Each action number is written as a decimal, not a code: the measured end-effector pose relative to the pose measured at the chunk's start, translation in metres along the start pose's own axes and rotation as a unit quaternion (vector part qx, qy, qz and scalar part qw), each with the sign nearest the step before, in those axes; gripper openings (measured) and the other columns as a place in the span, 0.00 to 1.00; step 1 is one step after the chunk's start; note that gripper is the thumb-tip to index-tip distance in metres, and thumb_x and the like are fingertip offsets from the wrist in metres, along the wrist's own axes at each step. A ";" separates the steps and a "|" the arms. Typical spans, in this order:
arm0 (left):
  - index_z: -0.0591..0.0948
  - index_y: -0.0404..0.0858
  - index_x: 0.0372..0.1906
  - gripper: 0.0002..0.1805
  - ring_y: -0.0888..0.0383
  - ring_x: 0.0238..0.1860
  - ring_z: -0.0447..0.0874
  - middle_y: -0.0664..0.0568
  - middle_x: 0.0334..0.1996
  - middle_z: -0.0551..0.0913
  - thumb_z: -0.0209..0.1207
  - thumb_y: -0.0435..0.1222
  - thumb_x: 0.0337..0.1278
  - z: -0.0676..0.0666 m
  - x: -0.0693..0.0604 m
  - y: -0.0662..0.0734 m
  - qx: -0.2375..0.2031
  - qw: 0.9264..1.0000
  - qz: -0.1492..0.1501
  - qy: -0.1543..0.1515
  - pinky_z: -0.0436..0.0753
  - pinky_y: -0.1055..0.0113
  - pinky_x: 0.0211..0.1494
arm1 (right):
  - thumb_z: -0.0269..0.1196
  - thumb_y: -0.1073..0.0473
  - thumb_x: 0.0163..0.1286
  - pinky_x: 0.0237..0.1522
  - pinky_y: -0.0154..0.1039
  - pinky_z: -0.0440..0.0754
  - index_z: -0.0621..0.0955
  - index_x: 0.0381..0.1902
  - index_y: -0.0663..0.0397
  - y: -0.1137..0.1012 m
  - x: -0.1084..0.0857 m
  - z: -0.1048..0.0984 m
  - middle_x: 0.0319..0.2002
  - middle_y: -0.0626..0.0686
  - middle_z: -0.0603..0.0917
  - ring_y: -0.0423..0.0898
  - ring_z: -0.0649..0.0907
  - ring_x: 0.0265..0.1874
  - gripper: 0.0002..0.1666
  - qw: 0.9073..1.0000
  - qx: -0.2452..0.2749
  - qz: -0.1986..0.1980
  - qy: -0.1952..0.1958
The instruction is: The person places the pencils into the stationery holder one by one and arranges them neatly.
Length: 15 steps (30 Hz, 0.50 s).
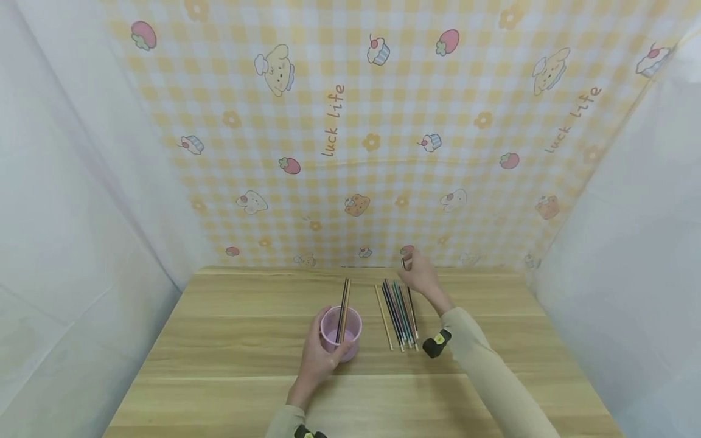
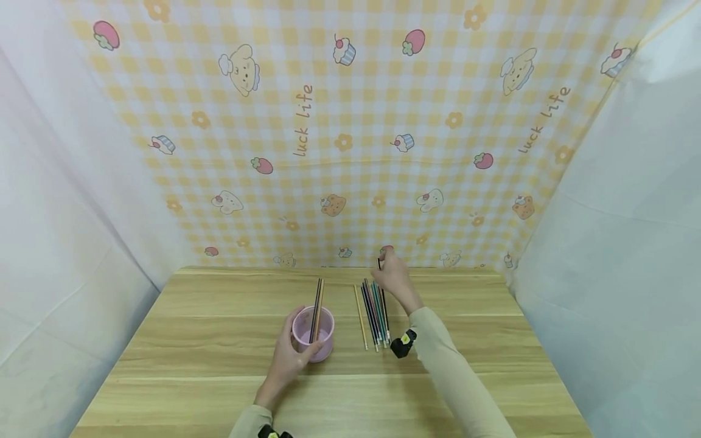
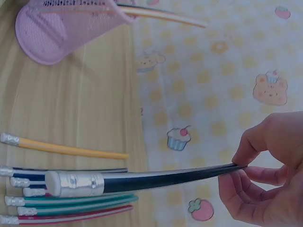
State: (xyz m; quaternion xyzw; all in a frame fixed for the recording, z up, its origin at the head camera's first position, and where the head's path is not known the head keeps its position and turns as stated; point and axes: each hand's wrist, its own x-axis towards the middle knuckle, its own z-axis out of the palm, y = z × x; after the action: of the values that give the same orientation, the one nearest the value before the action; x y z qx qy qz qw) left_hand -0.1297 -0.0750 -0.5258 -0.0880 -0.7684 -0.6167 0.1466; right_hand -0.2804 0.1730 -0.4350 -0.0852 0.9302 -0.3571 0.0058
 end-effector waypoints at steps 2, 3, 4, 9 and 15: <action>0.64 0.24 0.71 0.48 0.27 0.61 0.75 0.25 0.64 0.73 0.75 0.30 0.44 0.000 0.000 0.000 -0.001 1.000 0.001 0.000 0.76 0.33 0.64 | 0.61 0.63 0.65 0.33 0.41 0.84 0.69 0.65 0.66 -0.007 -0.002 -0.001 0.48 0.66 0.85 0.54 0.86 0.36 0.30 1.000 0.006 0.000 0.009; 0.64 0.24 0.71 0.48 0.27 0.61 0.75 0.25 0.64 0.72 0.75 0.30 0.44 0.000 0.000 0.000 -0.002 1.000 0.002 0.000 0.76 0.33 0.64 | 0.62 0.63 0.65 0.33 0.41 0.84 0.71 0.63 0.67 -0.012 -0.003 -0.001 0.46 0.65 0.86 0.53 0.86 0.35 0.29 1.000 0.010 0.001 0.016; 0.64 0.24 0.71 0.48 0.27 0.61 0.75 0.25 0.64 0.72 0.75 0.30 0.44 0.000 0.000 0.000 -0.004 1.000 0.001 -0.001 0.76 0.32 0.65 | 0.62 0.62 0.65 0.34 0.41 0.85 0.72 0.61 0.67 -0.016 -0.004 -0.001 0.44 0.64 0.86 0.52 0.85 0.35 0.28 1.000 0.010 0.001 0.024; 0.63 0.24 0.72 0.48 0.28 0.62 0.74 0.26 0.65 0.72 0.75 0.29 0.44 0.002 -0.001 -0.006 -0.003 1.000 -0.001 -0.002 0.75 0.33 0.65 | 0.64 0.61 0.65 0.35 0.43 0.86 0.76 0.56 0.66 -0.039 -0.011 -0.003 0.38 0.61 0.86 0.52 0.85 0.33 0.24 0.999 0.013 -0.015 0.050; 0.62 0.28 0.74 0.50 0.29 0.63 0.74 0.29 0.66 0.72 0.75 0.30 0.44 0.008 0.000 -0.032 0.006 1.000 -0.004 0.005 0.75 0.32 0.66 | 0.64 0.63 0.65 0.41 0.45 0.88 0.74 0.58 0.63 -0.062 -0.018 -0.004 0.41 0.61 0.84 0.55 0.85 0.40 0.24 0.996 0.045 -0.034 0.063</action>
State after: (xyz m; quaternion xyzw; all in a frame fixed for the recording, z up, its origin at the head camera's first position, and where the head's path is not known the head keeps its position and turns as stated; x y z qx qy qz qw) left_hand -0.1408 -0.0746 -0.5564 -0.0807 -0.7714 -0.6135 0.1484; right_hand -0.2537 0.1333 -0.3923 -0.0937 0.9082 -0.4033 -0.0609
